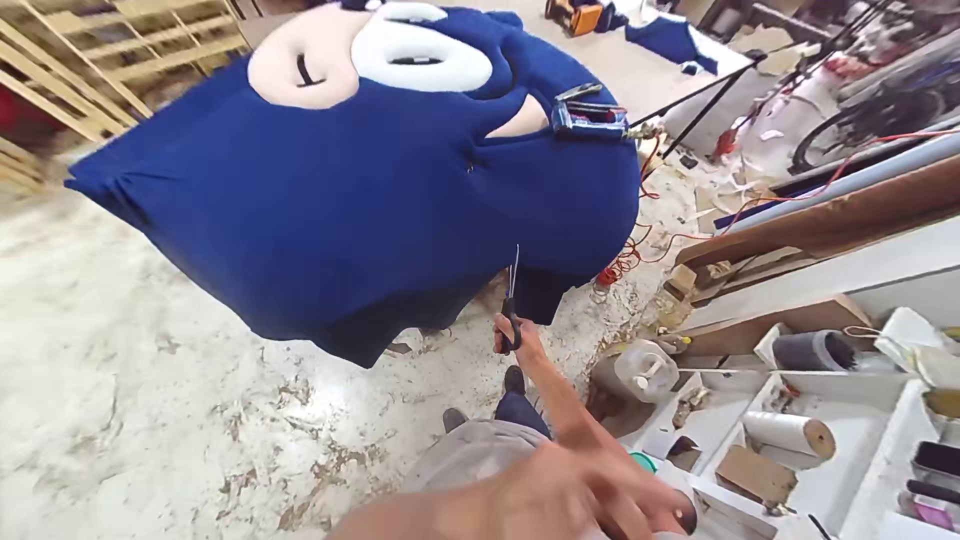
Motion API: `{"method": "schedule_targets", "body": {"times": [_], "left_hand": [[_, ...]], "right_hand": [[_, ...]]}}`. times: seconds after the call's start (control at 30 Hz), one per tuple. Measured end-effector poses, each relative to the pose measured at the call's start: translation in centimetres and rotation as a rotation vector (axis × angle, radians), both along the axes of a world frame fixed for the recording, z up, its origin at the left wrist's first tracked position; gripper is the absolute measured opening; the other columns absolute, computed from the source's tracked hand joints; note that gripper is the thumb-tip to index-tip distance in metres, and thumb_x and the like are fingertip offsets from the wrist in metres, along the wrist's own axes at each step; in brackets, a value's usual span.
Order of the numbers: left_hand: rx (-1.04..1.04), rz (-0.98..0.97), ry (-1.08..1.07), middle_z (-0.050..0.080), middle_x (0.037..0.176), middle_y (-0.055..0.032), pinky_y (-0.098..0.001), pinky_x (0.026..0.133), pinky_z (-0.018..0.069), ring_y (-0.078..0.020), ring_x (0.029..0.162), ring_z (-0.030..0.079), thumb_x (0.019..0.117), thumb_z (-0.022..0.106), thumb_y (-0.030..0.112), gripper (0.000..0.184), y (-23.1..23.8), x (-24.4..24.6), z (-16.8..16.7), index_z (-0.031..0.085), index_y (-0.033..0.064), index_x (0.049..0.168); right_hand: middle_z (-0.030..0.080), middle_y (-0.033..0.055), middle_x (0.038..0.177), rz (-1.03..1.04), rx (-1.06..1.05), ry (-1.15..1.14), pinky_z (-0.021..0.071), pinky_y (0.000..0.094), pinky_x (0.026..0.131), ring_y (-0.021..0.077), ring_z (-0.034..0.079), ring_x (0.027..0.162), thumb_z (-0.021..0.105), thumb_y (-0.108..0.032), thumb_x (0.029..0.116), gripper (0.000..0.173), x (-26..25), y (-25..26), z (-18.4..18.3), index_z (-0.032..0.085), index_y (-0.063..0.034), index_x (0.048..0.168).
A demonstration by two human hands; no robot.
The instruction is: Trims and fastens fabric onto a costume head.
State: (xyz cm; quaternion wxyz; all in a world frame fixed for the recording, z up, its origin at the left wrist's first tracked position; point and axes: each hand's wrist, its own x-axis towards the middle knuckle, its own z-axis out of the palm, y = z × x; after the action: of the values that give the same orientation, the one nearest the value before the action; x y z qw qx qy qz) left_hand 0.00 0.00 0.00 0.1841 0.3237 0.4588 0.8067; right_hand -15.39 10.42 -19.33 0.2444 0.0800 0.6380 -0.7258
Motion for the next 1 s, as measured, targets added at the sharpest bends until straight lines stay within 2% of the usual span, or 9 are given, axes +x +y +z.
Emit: {"method": "schedule_targets", "body": {"times": [0.1,0.2,0.27,0.33,0.43,0.53,0.73,0.9,1.0], "left_hand": [[-0.188,0.403,0.024,0.075,0.096,-0.0077,-0.0389,0.088,0.0617,-0.0164,0.089,0.073,0.1105,0.033,0.048,0.058,-3.0,-2.3,-6.3,0.061,0.002,0.133],[-0.419,0.669,-0.209,0.076,0.09,-0.0075,-0.0401,0.087,0.062,-0.018,0.085,0.074,0.1111,0.035,0.029,0.046,-6.4,-1.7,-13.2,0.063,-0.0032,0.128],[-0.529,0.75,-0.429,0.076,0.088,-0.0109,-0.0407,0.086,0.0621,-0.0205,0.083,0.075,0.1088,0.032,0.02,0.044,-8.4,-0.7,-17.5,0.062,-0.0065,0.127],[-0.612,0.787,-0.633,0.076,0.089,-0.0137,-0.0407,0.085,0.0616,-0.0216,0.083,0.075,0.109,0.031,0.02,0.044,-9.9,0.7,-21.2,0.061,-0.007,0.127],[-0.685,0.815,-0.795,0.075,0.087,-0.0155,-0.0399,0.081,0.0613,-0.0217,0.08,0.074,0.11,0.033,0.019,0.042,-11.5,2.8,-24.7,0.062,-0.0065,0.126],[-0.75,0.814,-0.729,0.076,0.087,-0.0135,-0.0385,0.079,0.0614,-0.0199,0.08,0.074,0.1079,0.036,0.019,0.04,-12.7,3.8,-26.3,0.063,-0.0042,0.125],[-0.872,0.793,-0.571,0.077,0.092,-0.008,-0.0404,0.084,0.0612,-0.0173,0.085,0.074,0.1052,0.039,0.024,0.041,-12.4,2.7,-26.4,0.065,0.0007,0.126],[-1.139,0.531,-0.389,0.077,0.105,-0.0062,-0.0513,0.095,0.0575,-0.0214,0.098,0.074,0.1067,0.038,0.026,0.042,-12.3,1.3,-25.4,0.063,0.0079,0.135],[-1.246,0.431,-0.308,0.077,0.11,-0.006,-0.0553,0.095,0.0558,-0.0237,0.102,0.074,0.1074,0.036,0.028,0.044,-12.5,0.8,-25.1,0.062,0.0101,0.137]], "right_hand": [[0.062,0.0027,0.06,-0.04,0.002,0.003,0.0526,0.0268,0.047,0.0117,0.061,0.05,0.062,-0.041,0.1013,0.042,-0.8,-0.8,1.0,0.064,-0.0003,0.089],[0.061,0.0023,0.058,-0.095,0.017,-0.05,0.0512,0.0265,0.045,0.0116,0.06,0.048,0.063,-0.043,0.1003,0.044,-0.9,-1.5,1.7,0.064,-0.001,0.087],[0.06,0.0031,0.058,-0.149,0.011,-0.109,0.0521,0.0267,0.045,0.0122,0.06,0.048,0.067,-0.042,0.0987,0.043,-1.1,-1.9,2.4,0.063,-0.0004,0.088],[0.059,0.0031,0.057,-0.195,0.011,-0.13,0.0521,0.0267,0.044,0.0121,0.059,0.047,0.07,-0.041,0.0968,0.042,-1.0,-2.2,3.0,0.063,-0.0008,0.086],[0.058,0.0036,0.054,-0.213,0.009,-0.088,0.0456,0.0251,0.039,0.0108,0.055,0.042,0.072,-0.039,0.0953,0.042,-0.7,-2.3,3.5,0.063,-0.002,0.078],[0.059,0.0043,0.054,-0.175,0.052,-0.081,0.0437,0.0252,0.038,0.0111,0.054,0.042,0.073,-0.041,0.0943,0.043,-1.2,-1.6,3.6,0.064,-0.0014,0.079],[0.06,0.0024,0.058,-0.121,0.16,-0.156,0.0459,0.024,0.039,0.0103,0.057,0.044,0.069,-0.047,0.0955,0.045,-3.7,0.1,5.3,0.064,-0.004,0.085],[0.059,0.0018,0.056,-0.077,0.233,-0.118,0.042,0.024,0.039,0.0094,0.053,0.042,0.072,-0.047,0.0936,0.044,-5.3,0.5,5.3,0.065,-0.0047,0.082],[0.06,0.0023,0.057,-0.053,0.226,-0.102,0.0427,0.0241,0.039,0.0097,0.054,0.043,0.072,-0.046,0.0941,0.044,-5.6,0.4,5.1,0.064,-0.0045,0.082]]}}
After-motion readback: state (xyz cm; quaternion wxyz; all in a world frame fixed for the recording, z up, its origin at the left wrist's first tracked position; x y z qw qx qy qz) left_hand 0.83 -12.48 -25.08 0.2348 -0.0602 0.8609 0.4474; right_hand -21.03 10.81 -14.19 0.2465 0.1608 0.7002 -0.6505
